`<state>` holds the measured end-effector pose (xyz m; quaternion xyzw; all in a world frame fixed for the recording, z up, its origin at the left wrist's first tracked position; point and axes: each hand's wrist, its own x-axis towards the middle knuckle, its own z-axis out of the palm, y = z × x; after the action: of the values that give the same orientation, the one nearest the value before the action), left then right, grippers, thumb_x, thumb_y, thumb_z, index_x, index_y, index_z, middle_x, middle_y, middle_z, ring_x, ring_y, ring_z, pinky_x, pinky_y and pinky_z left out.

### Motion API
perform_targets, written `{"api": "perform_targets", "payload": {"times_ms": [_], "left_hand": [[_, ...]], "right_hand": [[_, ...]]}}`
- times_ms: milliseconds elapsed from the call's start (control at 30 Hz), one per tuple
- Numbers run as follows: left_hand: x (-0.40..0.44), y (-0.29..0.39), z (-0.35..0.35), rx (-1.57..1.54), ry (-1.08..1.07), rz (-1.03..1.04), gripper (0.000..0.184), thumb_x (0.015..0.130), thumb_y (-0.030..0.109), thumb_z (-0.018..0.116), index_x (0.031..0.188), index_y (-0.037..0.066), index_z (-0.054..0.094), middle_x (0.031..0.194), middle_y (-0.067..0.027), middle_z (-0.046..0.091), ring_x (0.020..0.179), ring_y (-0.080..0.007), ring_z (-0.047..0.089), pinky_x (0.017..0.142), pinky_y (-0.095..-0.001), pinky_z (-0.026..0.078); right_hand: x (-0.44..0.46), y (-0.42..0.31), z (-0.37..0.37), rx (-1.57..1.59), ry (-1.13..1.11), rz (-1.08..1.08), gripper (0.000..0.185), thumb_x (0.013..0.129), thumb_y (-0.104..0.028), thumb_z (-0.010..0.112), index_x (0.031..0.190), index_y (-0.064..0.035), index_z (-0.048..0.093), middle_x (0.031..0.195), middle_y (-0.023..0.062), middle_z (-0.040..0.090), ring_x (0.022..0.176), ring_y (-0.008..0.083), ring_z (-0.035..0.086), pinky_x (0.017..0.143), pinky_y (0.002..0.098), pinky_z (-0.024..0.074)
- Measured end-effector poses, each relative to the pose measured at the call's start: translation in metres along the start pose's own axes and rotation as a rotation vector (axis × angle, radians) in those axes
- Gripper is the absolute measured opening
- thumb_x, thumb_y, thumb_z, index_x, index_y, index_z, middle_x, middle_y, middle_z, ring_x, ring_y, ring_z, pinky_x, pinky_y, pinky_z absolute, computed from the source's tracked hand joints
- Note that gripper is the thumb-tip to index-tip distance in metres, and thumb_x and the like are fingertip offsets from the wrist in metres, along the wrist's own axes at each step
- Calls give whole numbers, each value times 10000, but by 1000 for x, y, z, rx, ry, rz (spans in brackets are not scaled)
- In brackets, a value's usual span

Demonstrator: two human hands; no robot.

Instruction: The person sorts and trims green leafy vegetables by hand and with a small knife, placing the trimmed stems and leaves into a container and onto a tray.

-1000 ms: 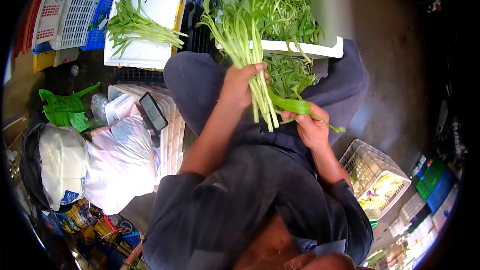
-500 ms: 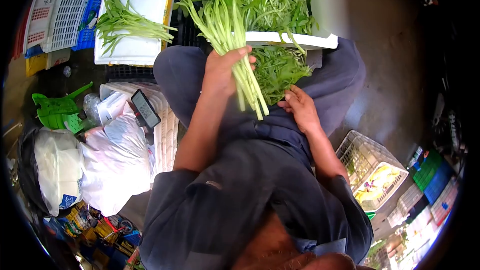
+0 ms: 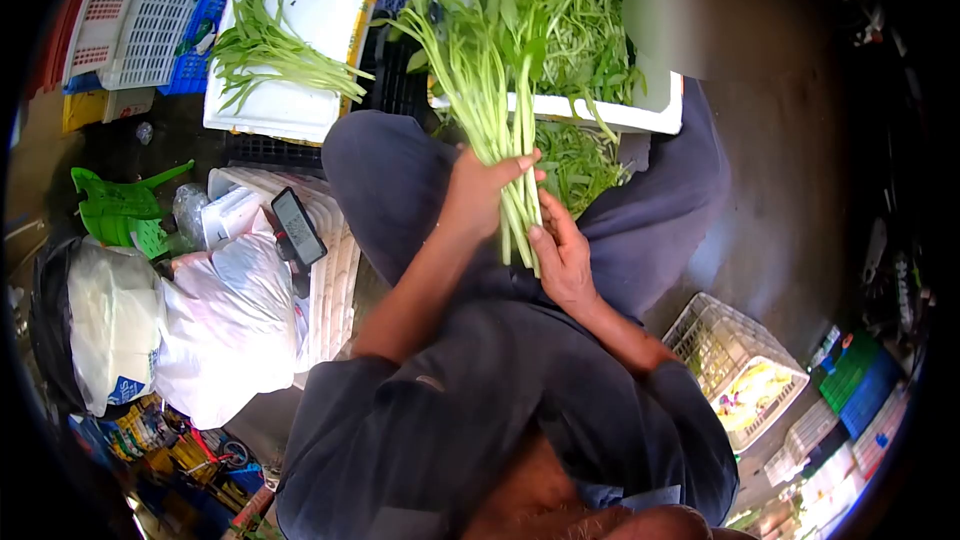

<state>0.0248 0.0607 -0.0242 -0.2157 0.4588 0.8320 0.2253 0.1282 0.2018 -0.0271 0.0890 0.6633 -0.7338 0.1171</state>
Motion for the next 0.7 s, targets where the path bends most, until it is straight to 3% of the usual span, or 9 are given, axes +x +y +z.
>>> {"api": "perform_targets", "payload": {"times_ms": [67, 233, 300, 433, 467, 500, 567, 633, 700], "left_hand": [[-1, -3, -3, -62, -30, -36, 369, 887, -36, 675, 1244, -19, 582, 1097, -166, 707, 901, -262, 722, 764, -370, 617], [-9, -1, -1, -121, -76, -157, 413, 886, -70, 649, 1282, -23, 541, 1162, -201, 690, 959, -285, 722, 802, -380, 613], [-10, -6, -4, -73, -75, -132, 312, 895, -21, 671, 1199, -24, 600, 1082, -187, 700, 920, -278, 717, 786, -401, 626], [-13, -5, -12, -27, -52, -116, 227, 880, 8, 694, 1096, -14, 628, 944, -125, 684, 798, -257, 716, 709, -418, 632], [-12, -7, -15, -36, -48, -71, 228, 876, 16, 700, 1091, -11, 628, 933, -117, 680, 782, -255, 713, 697, -423, 632], [-12, -8, -17, -46, -42, -26, 230, 872, 25, 705, 1086, -9, 627, 922, -109, 676, 765, -253, 711, 686, -427, 631], [-12, 0, -17, -141, -69, -35, 240, 865, 39, 709, 1089, 4, 629, 911, -101, 674, 723, -241, 698, 636, -419, 624], [-8, 6, -17, -187, -63, -56, 248, 866, 35, 706, 1100, 9, 626, 913, -101, 677, 709, -236, 692, 614, -407, 617], [-6, 9, -11, -185, -98, -11, 282, 864, 36, 708, 1130, 20, 617, 919, -99, 683, 681, -225, 683, 590, -380, 601]], "right_hand": [[-3, -5, -1, 51, -28, 85, 482, 1030, -33, 520, 1487, 76, 407, 1281, 145, 626, 1160, 171, 596, 1009, 302, 455], [-1, -11, 0, -202, 16, -108, 403, 1000, -11, 547, 1394, 73, 525, 1116, 128, 679, 966, 160, 633, 864, 297, 504], [1, -6, -2, -347, 9, -183, 401, 990, -8, 559, 1383, 71, 537, 1104, 137, 680, 957, 175, 637, 863, 303, 506], [8, -14, -20, -317, -74, -226, 338, 975, -45, 604, 1294, 67, 608, 1086, 149, 681, 944, 173, 640, 848, 292, 504], [17, -19, -29, -367, 48, -344, 270, 974, -77, 630, 1207, 57, 648, 1067, 127, 683, 922, 160, 635, 828, 274, 498], [25, -20, -40, -282, 216, -233, 207, 987, -96, 628, 1141, 38, 663, 1033, 87, 677, 899, 136, 621, 804, 265, 494], [57, -35, -65, -361, 467, -258, 219, 1014, -149, 615, 1117, 38, 663, 958, 50, 664, 854, 104, 598, 756, 250, 484], [91, -24, -91, -383, 475, -139, 262, 1005, -172, 616, 1099, 67, 666, 899, 95, 689, 756, 137, 616, 709, 301, 509], [120, -14, -98, -294, 288, 144, 274, 1014, -186, 593, 1120, 56, 664, 831, 74, 667, 683, 132, 610, 666, 288, 508]]}}
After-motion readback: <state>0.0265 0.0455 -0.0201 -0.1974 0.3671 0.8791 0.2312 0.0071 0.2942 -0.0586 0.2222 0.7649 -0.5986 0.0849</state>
